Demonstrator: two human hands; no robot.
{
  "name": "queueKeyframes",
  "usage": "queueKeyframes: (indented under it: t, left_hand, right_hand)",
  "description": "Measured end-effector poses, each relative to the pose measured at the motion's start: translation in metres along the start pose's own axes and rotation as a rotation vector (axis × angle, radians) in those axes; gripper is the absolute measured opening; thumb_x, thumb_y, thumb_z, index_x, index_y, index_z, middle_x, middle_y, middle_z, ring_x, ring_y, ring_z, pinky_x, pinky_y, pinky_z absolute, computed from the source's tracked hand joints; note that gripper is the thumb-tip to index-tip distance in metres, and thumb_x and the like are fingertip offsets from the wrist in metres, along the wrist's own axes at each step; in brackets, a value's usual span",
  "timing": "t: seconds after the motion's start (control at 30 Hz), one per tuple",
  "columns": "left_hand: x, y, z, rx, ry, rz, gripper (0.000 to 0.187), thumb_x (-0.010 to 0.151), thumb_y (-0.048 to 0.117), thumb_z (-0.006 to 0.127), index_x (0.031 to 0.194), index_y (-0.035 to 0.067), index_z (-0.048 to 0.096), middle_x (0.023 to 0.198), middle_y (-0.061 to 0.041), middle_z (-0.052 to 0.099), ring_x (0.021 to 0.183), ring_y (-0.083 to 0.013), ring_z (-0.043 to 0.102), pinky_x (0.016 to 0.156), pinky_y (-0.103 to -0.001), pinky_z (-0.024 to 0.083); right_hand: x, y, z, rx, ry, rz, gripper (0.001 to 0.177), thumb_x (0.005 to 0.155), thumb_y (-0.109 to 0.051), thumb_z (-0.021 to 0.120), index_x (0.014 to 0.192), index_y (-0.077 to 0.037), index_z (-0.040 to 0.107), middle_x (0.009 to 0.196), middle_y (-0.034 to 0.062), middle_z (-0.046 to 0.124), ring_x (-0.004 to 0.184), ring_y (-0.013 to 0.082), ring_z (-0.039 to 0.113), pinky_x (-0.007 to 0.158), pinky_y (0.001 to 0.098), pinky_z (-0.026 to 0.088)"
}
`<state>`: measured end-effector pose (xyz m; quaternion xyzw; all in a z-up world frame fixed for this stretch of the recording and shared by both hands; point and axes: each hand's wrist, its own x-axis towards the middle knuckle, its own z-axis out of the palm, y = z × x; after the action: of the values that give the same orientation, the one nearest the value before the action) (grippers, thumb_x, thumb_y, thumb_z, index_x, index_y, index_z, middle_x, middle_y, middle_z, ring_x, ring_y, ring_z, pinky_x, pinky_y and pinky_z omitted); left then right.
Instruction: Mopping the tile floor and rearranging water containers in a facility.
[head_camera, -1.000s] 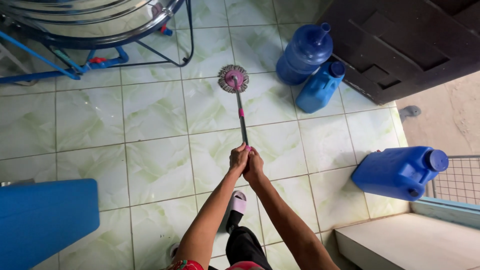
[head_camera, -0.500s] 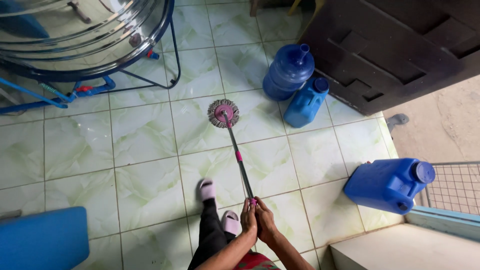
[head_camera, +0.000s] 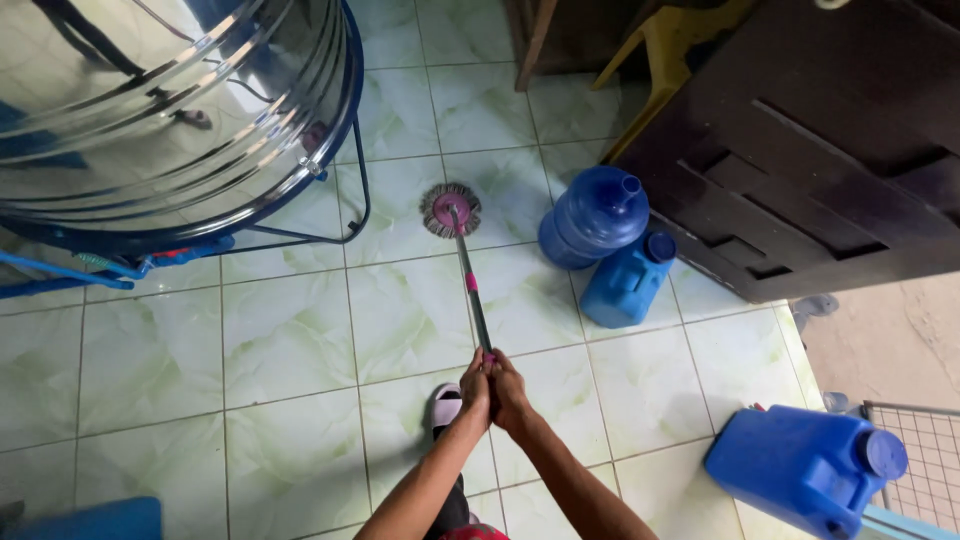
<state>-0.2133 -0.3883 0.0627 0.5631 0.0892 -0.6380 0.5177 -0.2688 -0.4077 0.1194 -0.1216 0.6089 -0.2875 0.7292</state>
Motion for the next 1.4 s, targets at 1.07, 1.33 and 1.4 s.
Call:
queueKeyframes:
  t: [1.07,1.33,1.4]
  left_hand:
    - [0.127,0.112,0.019,0.046,0.139,0.234,0.038,0.099,0.024,0.068,0.136,0.017,0.068,0.124,-0.008,0.072,0.1,-0.0162,0.065,0.087,-0.031,0.052]
    - [0.07,0.052,-0.031,-0.004,0.063,0.175,0.039,0.099,0.017,0.063,0.138,0.017,0.067,0.131,-0.011,0.072,0.104,-0.0197,0.066,0.089,-0.031,0.054]
    - [0.032,0.007,-0.054,0.038,0.063,0.164,0.04,0.099,0.019,0.063,0.138,0.019,0.067,0.133,-0.01,0.071,0.107,-0.0194,0.068,0.09,-0.03,0.054]
  right_hand:
    - [0.147,-0.048,0.098,-0.11,-0.073,-0.063,0.049,0.104,-0.016,0.042,0.152,-0.021,0.05,0.14,0.0125,0.062,0.119,0.0268,0.06,0.099,0.0397,0.052]
    - [0.065,0.01,0.066,-0.06,-0.017,0.0,0.051,0.105,-0.017,0.044,0.156,-0.021,0.04,0.148,0.013,0.056,0.128,0.03,0.057,0.103,0.0435,0.051]
    - [0.058,0.063,0.018,-0.068,-0.008,-0.036,0.05,0.106,-0.018,0.044,0.155,-0.019,0.04,0.147,0.0138,0.057,0.128,0.0299,0.058,0.104,0.0425,0.051]
